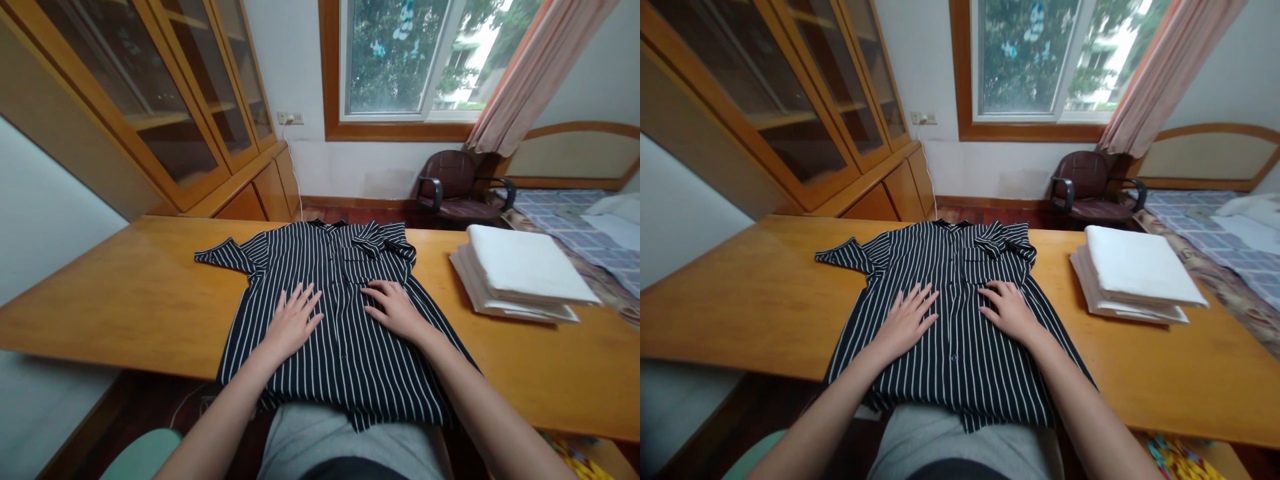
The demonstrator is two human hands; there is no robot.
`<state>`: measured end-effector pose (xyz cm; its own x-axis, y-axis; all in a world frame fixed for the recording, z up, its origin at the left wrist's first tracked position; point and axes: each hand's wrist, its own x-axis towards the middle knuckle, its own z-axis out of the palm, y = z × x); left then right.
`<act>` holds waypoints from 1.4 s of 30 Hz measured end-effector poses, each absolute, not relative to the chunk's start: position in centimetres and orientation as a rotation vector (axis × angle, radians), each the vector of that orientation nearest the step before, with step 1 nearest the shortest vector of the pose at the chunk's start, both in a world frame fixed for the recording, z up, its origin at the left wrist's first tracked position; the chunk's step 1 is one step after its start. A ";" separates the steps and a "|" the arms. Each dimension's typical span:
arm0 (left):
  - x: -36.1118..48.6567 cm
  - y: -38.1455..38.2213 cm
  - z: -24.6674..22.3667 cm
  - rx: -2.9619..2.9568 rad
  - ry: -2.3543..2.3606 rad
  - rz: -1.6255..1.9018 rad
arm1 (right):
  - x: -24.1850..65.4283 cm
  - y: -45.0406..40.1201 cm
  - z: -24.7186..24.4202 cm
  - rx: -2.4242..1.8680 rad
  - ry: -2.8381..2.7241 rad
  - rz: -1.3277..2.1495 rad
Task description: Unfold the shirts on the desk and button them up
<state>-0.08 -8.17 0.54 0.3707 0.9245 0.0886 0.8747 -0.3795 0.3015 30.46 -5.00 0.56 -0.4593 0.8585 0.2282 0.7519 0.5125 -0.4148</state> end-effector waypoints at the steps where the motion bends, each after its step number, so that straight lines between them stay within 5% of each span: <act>1: -0.6 -8.0 0.5 2.431 1.641 0.342 | 30.8 -4.9 0.3 -1.339 -2.376 0.313; 26: -3.4 2.1 -0.4 2.483 1.786 0.198 | 28.8 2.8 -0.3 -1.399 -2.427 -0.012; 42: -0.5 -0.7 2.3 2.492 1.544 0.562 | 24.7 -3.0 0.0 -1.086 -2.292 0.437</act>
<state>-0.50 -0.72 2.27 0.3978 0.8876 0.2320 0.8288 -0.4562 0.3239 24.72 -3.02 -0.02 -0.5146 0.7841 0.3469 0.6012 0.6184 -0.5061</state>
